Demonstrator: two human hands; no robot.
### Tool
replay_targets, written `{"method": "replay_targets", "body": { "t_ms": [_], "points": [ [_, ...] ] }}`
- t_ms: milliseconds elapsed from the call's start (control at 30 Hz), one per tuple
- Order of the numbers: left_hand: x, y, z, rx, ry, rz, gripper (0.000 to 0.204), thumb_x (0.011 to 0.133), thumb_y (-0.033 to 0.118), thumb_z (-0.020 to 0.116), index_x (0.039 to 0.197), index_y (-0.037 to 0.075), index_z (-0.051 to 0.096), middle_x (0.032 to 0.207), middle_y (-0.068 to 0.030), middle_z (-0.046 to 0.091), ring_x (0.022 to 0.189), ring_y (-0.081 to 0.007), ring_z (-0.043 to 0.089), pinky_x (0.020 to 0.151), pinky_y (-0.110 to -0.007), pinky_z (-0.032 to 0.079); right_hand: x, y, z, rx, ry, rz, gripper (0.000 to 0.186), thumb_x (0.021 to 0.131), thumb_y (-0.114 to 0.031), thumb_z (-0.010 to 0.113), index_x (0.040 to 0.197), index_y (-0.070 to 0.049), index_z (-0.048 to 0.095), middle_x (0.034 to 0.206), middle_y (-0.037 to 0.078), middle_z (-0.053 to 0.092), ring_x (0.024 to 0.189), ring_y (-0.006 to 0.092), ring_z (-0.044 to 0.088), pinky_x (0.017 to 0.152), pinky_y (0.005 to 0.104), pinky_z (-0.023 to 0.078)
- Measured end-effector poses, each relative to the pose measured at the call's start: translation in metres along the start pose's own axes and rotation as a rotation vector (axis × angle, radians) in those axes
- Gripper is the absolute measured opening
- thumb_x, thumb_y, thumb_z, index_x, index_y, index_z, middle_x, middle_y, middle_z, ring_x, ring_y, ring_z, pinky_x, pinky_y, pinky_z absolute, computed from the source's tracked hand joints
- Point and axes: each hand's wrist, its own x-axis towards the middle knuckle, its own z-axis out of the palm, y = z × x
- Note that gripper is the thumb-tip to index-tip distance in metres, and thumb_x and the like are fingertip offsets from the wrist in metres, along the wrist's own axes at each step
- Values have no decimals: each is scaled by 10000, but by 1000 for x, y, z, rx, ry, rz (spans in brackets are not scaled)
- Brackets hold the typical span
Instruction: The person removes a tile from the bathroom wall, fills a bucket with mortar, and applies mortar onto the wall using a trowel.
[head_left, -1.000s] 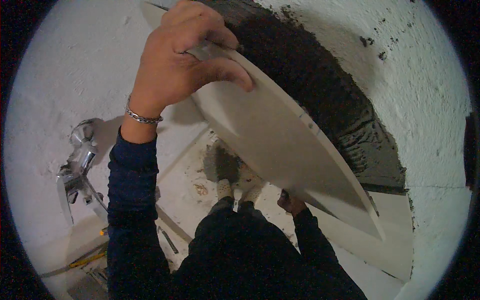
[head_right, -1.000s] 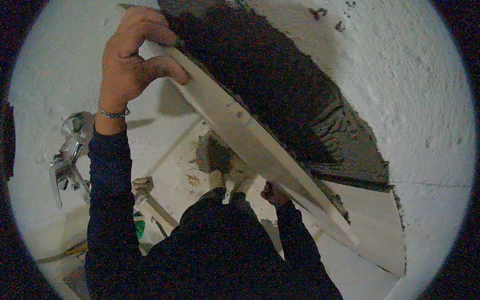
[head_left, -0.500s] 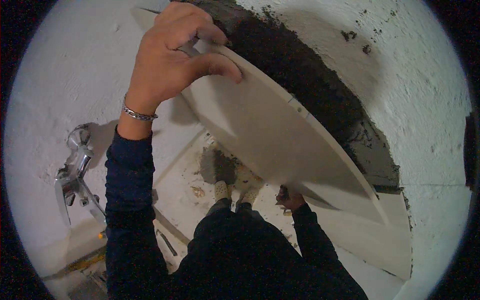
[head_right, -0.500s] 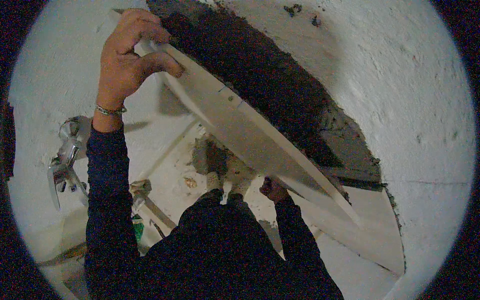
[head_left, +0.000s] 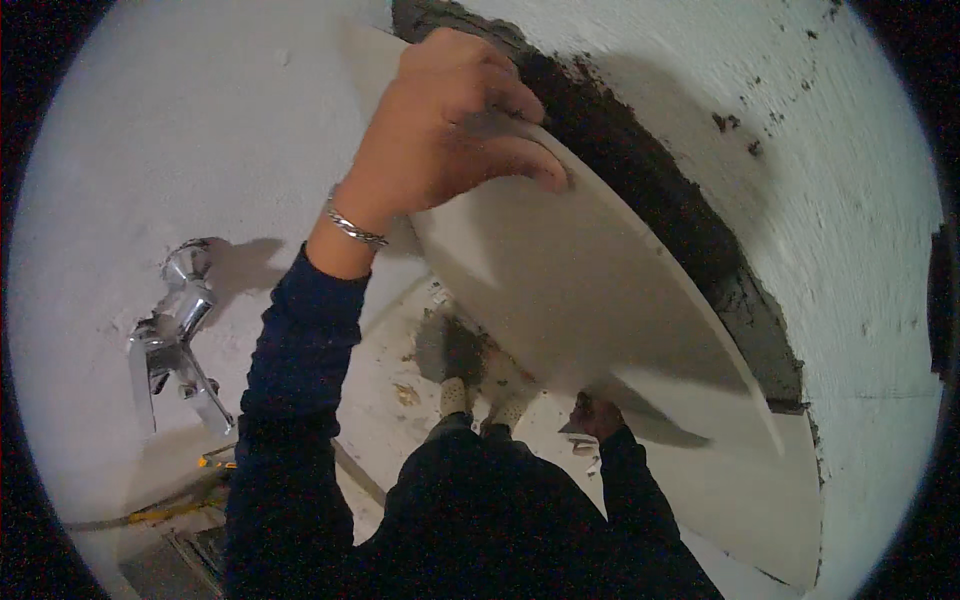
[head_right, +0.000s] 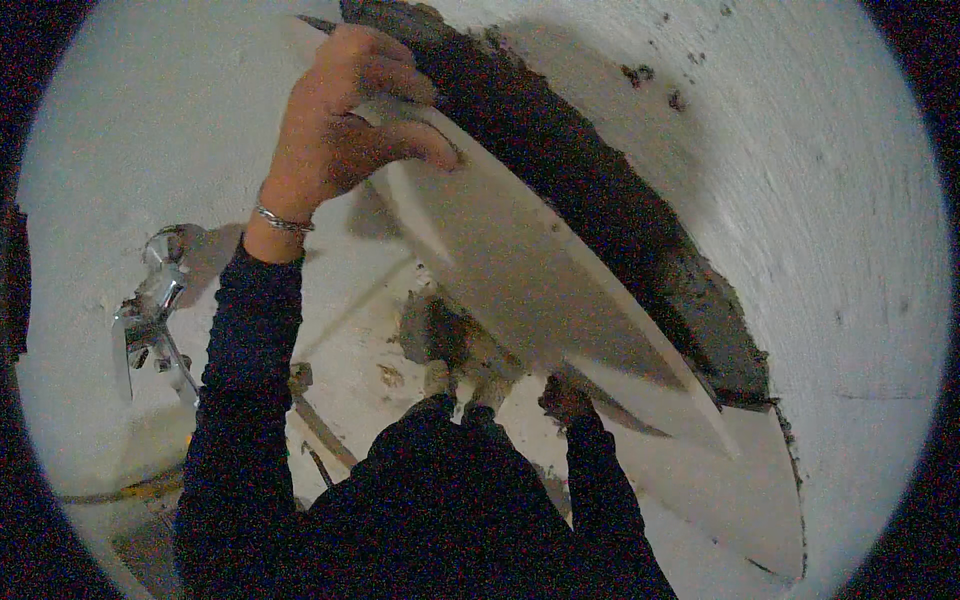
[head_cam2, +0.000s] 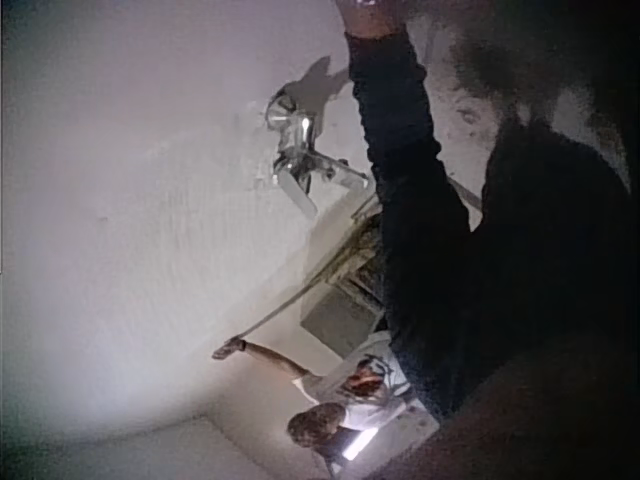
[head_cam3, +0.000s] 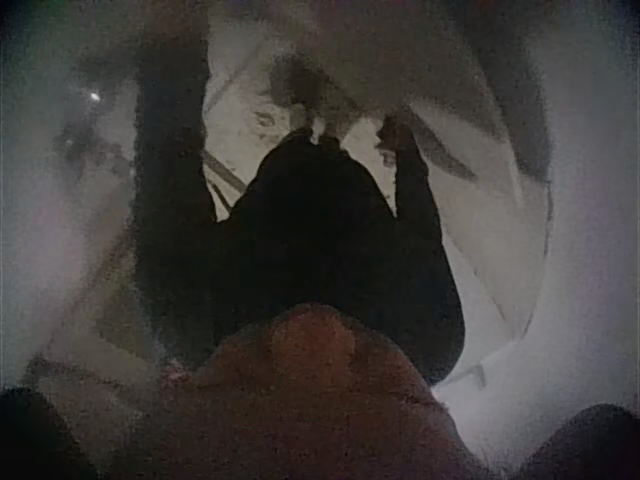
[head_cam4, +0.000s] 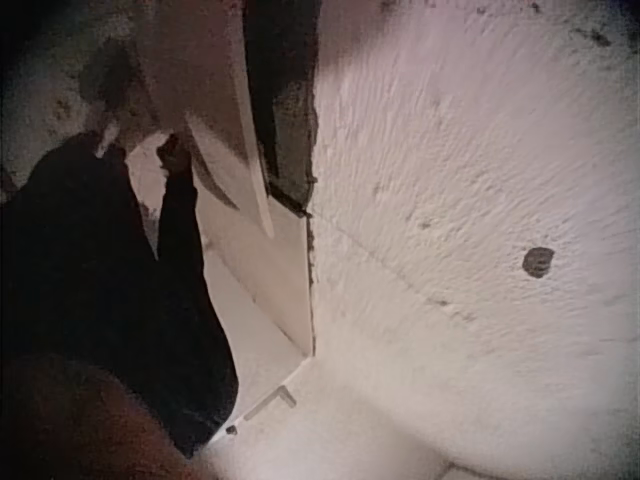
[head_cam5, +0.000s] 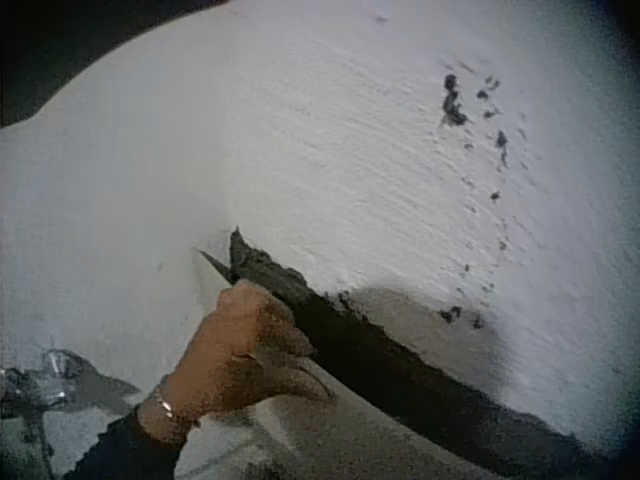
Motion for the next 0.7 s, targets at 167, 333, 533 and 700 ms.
{"method": "replay_targets", "body": {
  "t_ms": [167,333,533,700],
  "points": [
    [-13,-4,-4,-12,61,-3,387,492,351,848,786,149,698,829,-28,601,855,-245,550,768,-351,432,9,-19,37,-207,42,2,129,873,-208,496,837,-88,529,701,43,523,628,194,500,625,396,436],
    [-7,-5,11,18,112,56,338,591,233,831,887,138,700,1062,-60,592,1026,-251,535,889,-362,456,20,34,-49,-347,50,-182,220,795,-293,564,790,-74,544,698,85,540,669,254,548,621,400,452],
    [-76,-57,6,199,476,-529,519,723,229,771,1173,69,567,1173,-119,567,1116,-262,513,933,-365,433,36,34,-14,-763,202,-178,343,738,-382,587,711,-42,550,753,155,572,762,324,579,664,412,463],
    [-151,-102,43,-139,335,-995,636,772,264,737,1281,-6,467,1285,-158,503,1160,-265,494,968,-355,408,25,26,3,172,-48,-118,282,755,-329,591,809,-53,565,756,114,592,770,285,592,707,404,472]
  ]
}}
